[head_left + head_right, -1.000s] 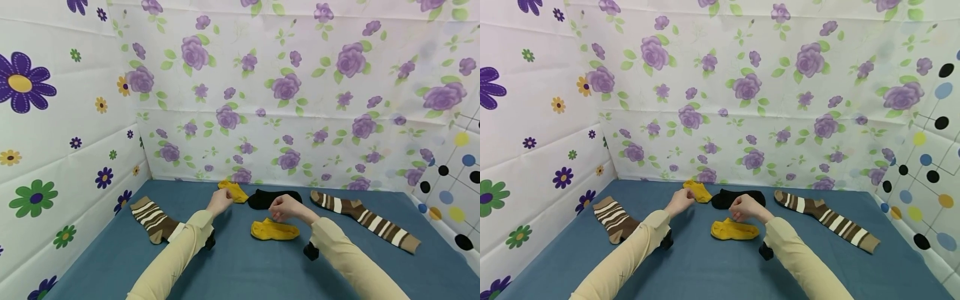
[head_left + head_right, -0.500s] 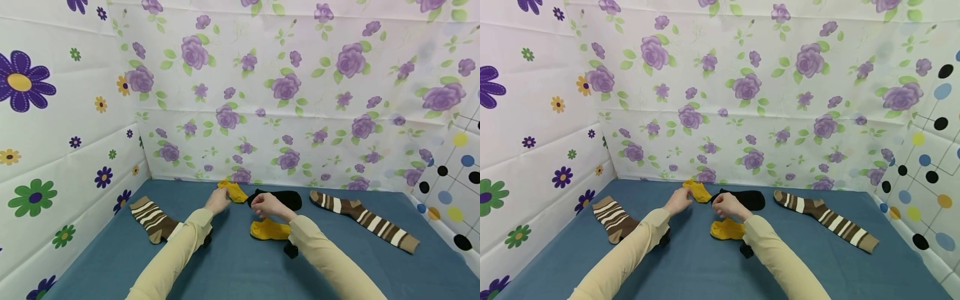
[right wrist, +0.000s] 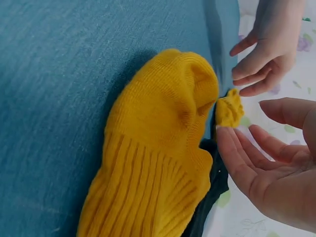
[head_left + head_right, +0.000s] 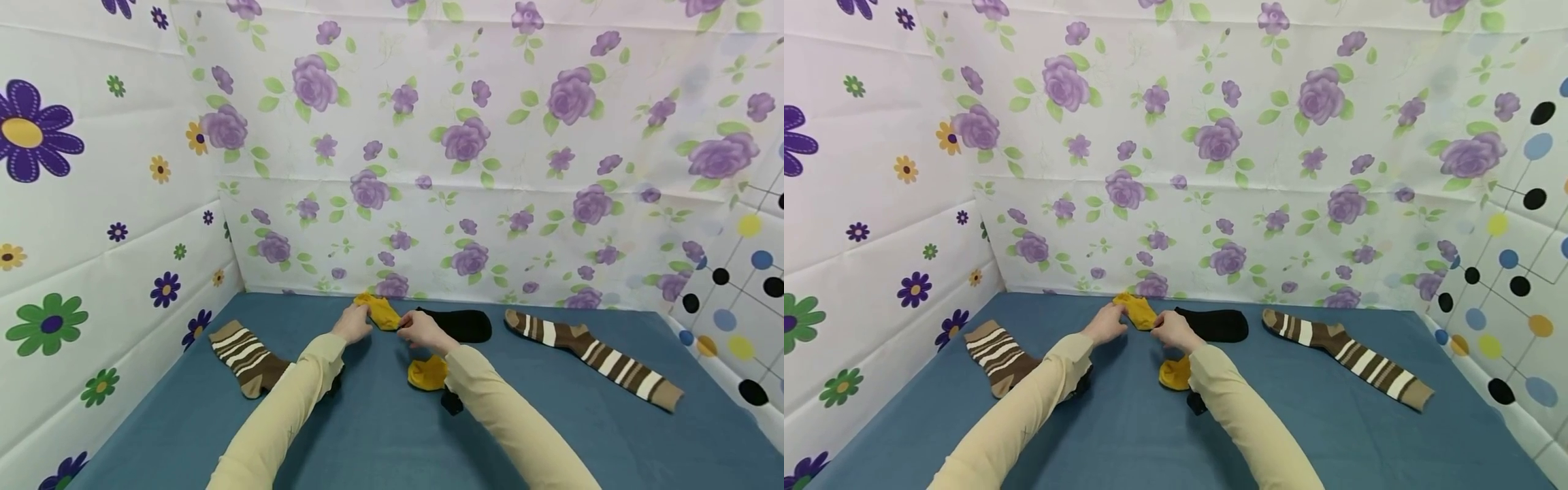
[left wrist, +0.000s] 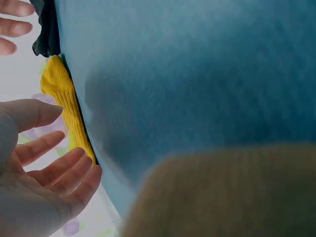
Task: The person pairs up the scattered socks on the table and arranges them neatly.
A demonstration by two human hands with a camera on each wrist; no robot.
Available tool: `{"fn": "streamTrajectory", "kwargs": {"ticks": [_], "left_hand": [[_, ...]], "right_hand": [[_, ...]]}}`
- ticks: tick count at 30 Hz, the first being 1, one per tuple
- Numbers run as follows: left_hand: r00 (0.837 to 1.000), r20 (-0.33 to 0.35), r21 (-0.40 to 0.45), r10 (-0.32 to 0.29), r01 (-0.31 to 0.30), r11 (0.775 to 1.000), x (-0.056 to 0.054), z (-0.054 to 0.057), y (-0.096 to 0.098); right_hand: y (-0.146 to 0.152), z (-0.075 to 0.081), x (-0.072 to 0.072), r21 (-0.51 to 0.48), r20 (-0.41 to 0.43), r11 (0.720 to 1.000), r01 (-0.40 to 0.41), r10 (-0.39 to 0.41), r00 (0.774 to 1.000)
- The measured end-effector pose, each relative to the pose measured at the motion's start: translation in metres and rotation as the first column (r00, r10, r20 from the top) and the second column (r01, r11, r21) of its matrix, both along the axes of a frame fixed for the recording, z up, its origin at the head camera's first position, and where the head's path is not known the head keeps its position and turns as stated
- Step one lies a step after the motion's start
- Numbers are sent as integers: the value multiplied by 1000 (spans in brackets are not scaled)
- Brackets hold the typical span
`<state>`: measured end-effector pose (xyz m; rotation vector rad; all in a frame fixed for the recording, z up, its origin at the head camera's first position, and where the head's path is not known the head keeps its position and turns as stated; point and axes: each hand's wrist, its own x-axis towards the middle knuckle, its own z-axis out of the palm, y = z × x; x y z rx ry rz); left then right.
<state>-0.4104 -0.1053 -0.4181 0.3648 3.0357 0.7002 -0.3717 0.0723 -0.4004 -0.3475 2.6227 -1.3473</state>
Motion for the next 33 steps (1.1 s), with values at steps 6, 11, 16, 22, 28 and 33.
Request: {"fn": "streamTrajectory", "kwargs": {"ticks": [6, 11, 16, 22, 28, 33], "left_hand": [[999, 40, -34, -32, 34, 999, -7, 3, -6], [998, 48, -31, -47, 48, 998, -9, 9, -7], [997, 34, -54, -76, 78, 996, -12, 9, -5], [990, 8, -81, -138, 139, 987, -15, 3, -2], [987, 6, -84, -158, 158, 984, -17, 0, 1], [983, 12, -109, -182, 182, 977, -20, -1, 1]], "right_hand": [[-3, -8, -6, 74, -53, 997, 7, -4, 999], [-3, -14, -12, 71, -89, 997, 16, -10, 996], [-7, -17, -18, 72, -139, 997, 26, -16, 990], [-19, -19, -21, 131, -164, 991, 16, 6, 986], [-28, -18, -22, 190, -181, 982, 8, 27, 983], [-30, -20, -23, 217, -170, 976, -1, 39, 985]]}}
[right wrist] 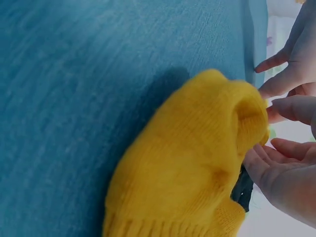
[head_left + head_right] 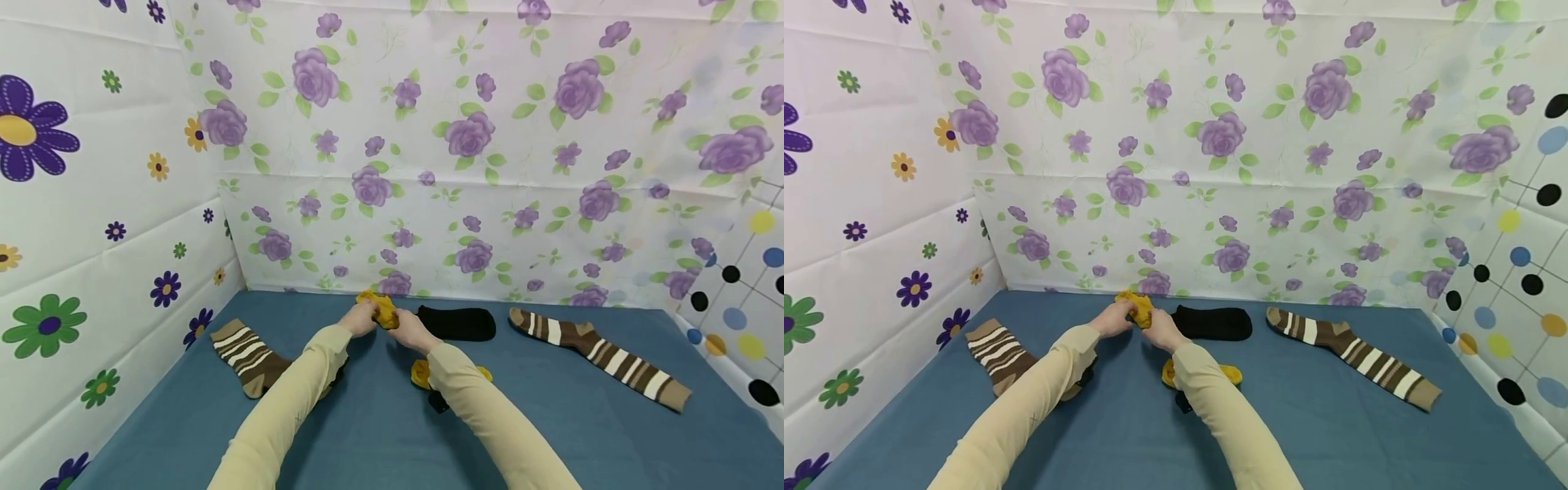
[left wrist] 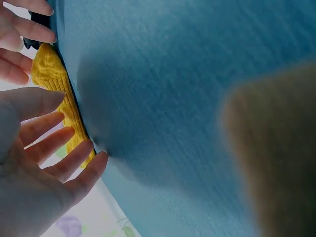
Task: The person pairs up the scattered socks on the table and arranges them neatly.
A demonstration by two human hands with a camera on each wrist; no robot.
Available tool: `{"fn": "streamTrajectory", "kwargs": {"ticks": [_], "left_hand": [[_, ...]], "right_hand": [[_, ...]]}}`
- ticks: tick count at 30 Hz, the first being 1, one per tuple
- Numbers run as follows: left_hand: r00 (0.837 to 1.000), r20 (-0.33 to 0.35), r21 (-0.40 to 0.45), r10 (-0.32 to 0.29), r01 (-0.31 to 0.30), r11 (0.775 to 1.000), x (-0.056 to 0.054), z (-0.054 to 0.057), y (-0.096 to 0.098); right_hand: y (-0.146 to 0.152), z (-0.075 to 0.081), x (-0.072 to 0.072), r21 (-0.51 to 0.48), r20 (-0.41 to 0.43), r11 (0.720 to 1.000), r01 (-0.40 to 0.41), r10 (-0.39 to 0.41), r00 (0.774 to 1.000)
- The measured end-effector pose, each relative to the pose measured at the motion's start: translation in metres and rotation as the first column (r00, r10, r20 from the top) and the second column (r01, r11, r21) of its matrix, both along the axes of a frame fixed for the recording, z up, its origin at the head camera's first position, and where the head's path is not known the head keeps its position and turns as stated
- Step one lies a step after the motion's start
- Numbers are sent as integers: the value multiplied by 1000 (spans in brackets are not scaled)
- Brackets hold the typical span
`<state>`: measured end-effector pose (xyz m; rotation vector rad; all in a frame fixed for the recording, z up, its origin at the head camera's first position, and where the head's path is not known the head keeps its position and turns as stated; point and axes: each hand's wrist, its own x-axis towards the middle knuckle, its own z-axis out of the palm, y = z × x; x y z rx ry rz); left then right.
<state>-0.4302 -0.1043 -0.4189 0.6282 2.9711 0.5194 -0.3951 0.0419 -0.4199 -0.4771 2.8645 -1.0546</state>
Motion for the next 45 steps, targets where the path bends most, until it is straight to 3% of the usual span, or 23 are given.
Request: {"fn": "streamTrajectory", "kwargs": {"ticks": [8, 14, 23, 34, 39, 43, 45], "left_hand": [[1000, 26, 4, -13, 12, 1000, 0, -1, -1], [999, 6, -36, -32, 32, 999, 2, 1, 0], [997, 8, -121, -82, 83, 989, 14, 6, 3], [991, 41, -113, -131, 135, 984, 25, 15, -4], [996, -2, -69, -87, 87, 994, 23, 16, -11], [998, -66, -5, 13, -13, 1000, 19, 16, -16], [995, -65, 34, 72, -70, 997, 16, 15, -19]], "right_hand": [[-1, 0, 2, 3, -8, 998, -57, 57, 998], [-2, 1, 5, 24, 13, 996, -89, 89, 996], [-3, 6, 11, 53, 64, 993, -104, 101, 993], [5, 8, 16, 37, 139, 990, -136, 130, 982], [8, 7, 19, 16, 108, 992, -121, 119, 987], [9, 5, 21, -46, 98, 998, -46, 51, 994], [9, 5, 21, -94, 111, 996, -2, 12, 994]]}}
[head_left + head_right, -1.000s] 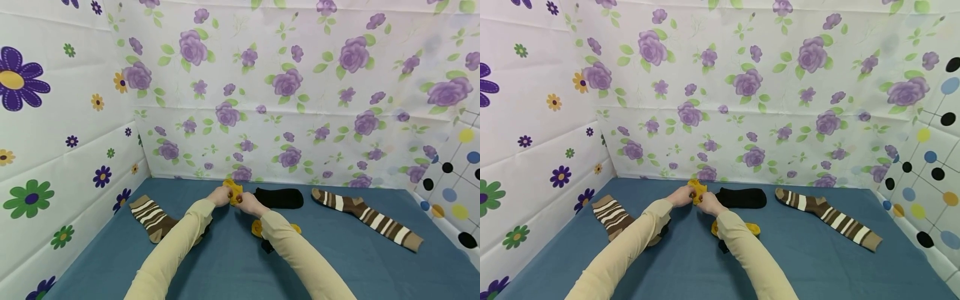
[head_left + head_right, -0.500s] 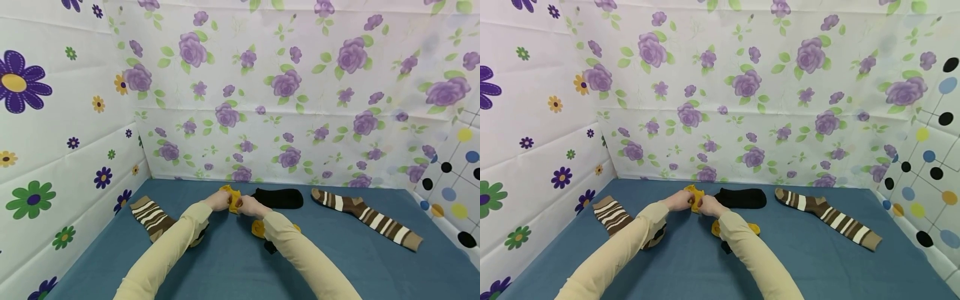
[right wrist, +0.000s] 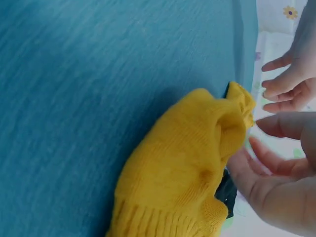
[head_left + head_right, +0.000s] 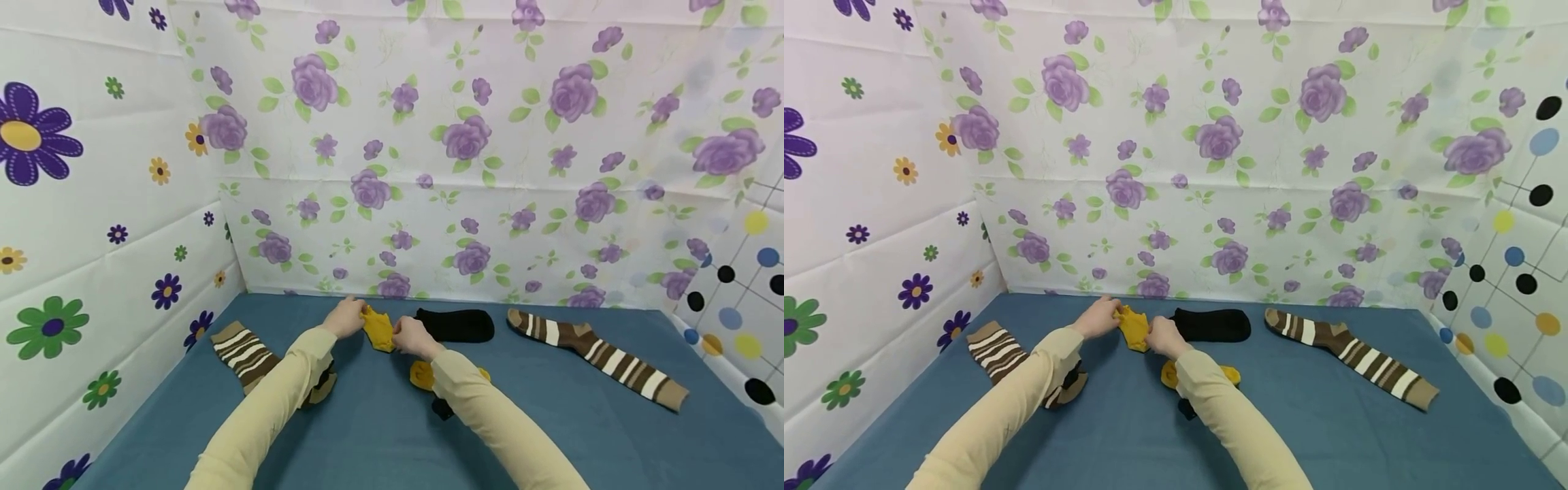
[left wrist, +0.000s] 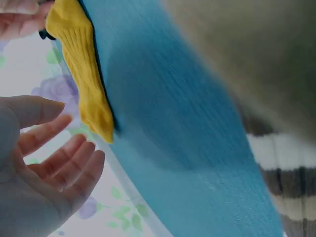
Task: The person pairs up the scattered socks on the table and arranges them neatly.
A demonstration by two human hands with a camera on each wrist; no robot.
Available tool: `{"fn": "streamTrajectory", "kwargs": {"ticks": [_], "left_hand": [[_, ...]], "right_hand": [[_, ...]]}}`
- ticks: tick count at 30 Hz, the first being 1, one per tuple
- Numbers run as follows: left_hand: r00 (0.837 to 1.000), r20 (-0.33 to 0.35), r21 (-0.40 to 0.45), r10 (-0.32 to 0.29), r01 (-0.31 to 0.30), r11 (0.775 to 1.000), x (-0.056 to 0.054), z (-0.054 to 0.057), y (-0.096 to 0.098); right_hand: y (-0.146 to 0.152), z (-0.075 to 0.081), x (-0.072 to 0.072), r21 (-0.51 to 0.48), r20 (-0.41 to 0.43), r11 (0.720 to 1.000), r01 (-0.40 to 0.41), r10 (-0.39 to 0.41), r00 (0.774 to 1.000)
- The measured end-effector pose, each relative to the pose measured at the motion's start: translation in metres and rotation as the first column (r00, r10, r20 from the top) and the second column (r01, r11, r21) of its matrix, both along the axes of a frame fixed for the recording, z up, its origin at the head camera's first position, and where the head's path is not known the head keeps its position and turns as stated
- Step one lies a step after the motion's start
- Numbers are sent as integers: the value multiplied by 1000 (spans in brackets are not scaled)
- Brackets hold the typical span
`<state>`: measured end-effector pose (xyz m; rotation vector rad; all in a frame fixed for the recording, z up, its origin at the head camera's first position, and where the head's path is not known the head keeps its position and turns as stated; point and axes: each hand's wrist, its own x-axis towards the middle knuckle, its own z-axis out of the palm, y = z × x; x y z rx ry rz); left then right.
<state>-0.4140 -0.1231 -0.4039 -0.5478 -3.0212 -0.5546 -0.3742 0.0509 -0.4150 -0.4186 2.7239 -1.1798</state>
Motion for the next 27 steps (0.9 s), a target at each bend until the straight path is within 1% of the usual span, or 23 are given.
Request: {"fn": "streamTrajectory", "kwargs": {"ticks": [2, 4, 7, 10, 15, 19, 21, 24, 27], "left_hand": [[999, 22, 36, 46, -46, 998, -3, -2, -3], [996, 44, 56, 76, -78, 995, -5, -4, -5], [993, 70, 78, 92, -97, 992, -7, -5, -6], [994, 80, 80, 77, -83, 993, -8, -6, -6], [994, 103, 43, 35, -40, 998, -10, -7, -4], [995, 102, 24, -5, 3, 1000, -13, -8, -1], [995, 97, 18, -16, 14, 1000, -15, -8, 0], [995, 104, 4, -11, 11, 1000, -16, -9, 1], [992, 126, 14, -12, 10, 1000, -16, -9, 3]], "right_hand": [[1, 0, 1, -40, 29, 998, 38, -37, 999], [1, 1, 1, -57, 54, 996, 67, -64, 997], [0, 2, 2, -58, 95, 993, 104, -99, 991], [-2, 3, 4, -70, 148, 987, 143, -132, 980], [-8, 5, 7, -85, 230, 979, 185, -161, 960], [-10, 6, 6, -74, 240, 975, 210, -187, 953], [-10, 6, 5, -72, 244, 973, 221, -198, 949], [-9, 5, 4, -72, 254, 971, 229, -205, 945], [-8, 3, 2, -76, 266, 967, 242, -214, 940]]}}
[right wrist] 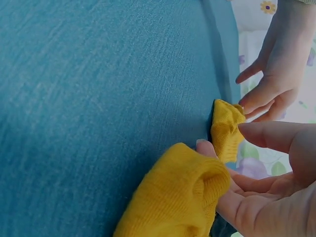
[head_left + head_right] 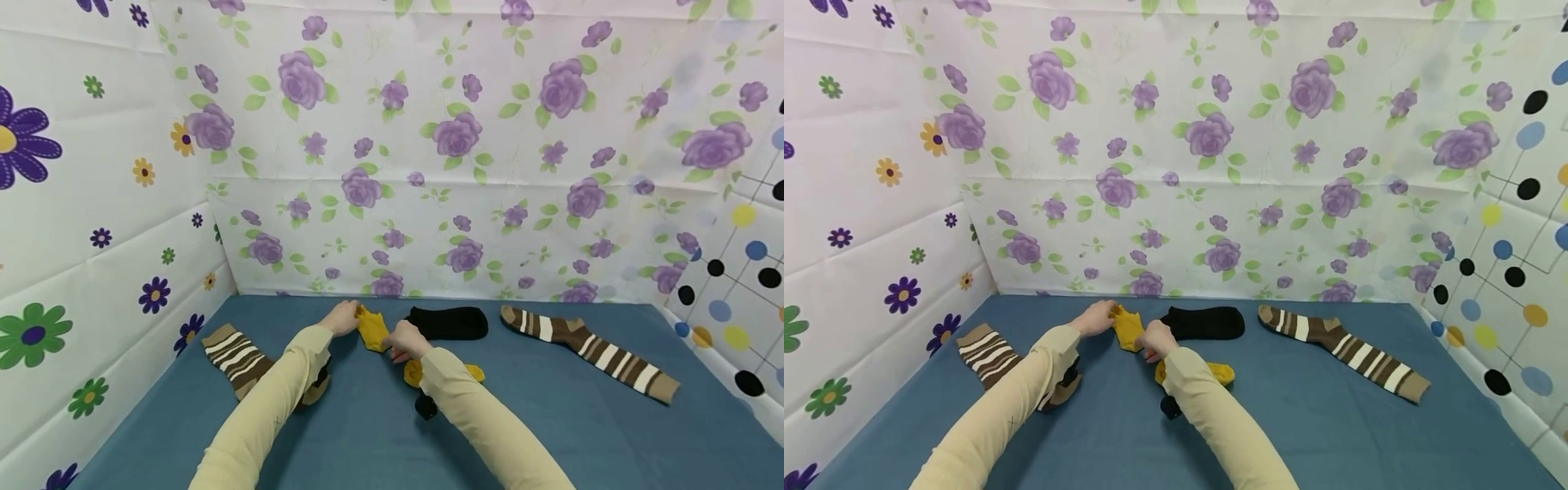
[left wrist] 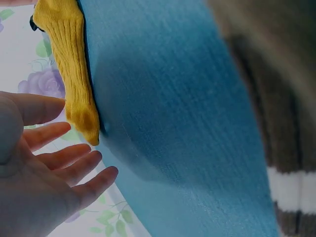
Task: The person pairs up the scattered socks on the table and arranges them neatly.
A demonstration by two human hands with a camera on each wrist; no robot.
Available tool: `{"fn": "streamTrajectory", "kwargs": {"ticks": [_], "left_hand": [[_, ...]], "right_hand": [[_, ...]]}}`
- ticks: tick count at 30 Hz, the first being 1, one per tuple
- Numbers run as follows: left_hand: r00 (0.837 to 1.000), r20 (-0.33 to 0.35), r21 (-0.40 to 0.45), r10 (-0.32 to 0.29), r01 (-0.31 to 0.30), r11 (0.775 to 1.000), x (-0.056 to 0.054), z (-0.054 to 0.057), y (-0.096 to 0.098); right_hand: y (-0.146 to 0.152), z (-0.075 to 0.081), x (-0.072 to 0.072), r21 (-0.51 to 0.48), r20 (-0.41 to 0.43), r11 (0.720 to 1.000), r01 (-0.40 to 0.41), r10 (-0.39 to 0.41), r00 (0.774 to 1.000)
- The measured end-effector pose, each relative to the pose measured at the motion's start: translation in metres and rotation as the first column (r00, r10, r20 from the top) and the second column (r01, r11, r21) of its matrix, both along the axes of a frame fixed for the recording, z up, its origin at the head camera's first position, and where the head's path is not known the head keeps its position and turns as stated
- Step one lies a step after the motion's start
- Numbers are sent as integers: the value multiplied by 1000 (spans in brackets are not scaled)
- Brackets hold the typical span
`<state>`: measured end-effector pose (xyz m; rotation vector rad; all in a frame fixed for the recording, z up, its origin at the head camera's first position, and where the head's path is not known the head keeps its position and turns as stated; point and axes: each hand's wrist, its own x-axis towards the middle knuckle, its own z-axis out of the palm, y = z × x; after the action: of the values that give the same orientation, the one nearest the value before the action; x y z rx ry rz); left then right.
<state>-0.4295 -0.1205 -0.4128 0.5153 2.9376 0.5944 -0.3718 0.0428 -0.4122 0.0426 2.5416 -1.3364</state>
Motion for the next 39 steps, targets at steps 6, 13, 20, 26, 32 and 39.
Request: {"fn": "streamTrajectory", "kwargs": {"ticks": [6, 13, 20, 26, 32, 39], "left_hand": [[1000, -1, 13, -29, 29, 999, 0, 0, -1], [998, -43, -37, 42, -44, 998, 3, 5, -3], [990, -74, -3, 121, -121, 993, 11, 9, -10], [981, -73, -11, 180, -182, 983, 14, 8, -16], [976, -56, -53, 209, -212, 976, 15, 9, -17], [988, -40, -40, 151, -152, 988, 11, 2, -18]], "right_hand": [[-1, -2, -1, -8, -3, 1000, 12, -12, 1000], [4, 1, 1, -25, -13, 1000, -6, 5, 1000], [9, 1, 1, -19, -32, 1000, -12, 11, 999], [7, -4, -1, 2, -45, 1000, 7, -7, 999], [6, -3, 1, -1, -66, 1000, 5, -5, 998], [5, -3, 1, -11, -54, 1000, -3, 2, 999]]}}
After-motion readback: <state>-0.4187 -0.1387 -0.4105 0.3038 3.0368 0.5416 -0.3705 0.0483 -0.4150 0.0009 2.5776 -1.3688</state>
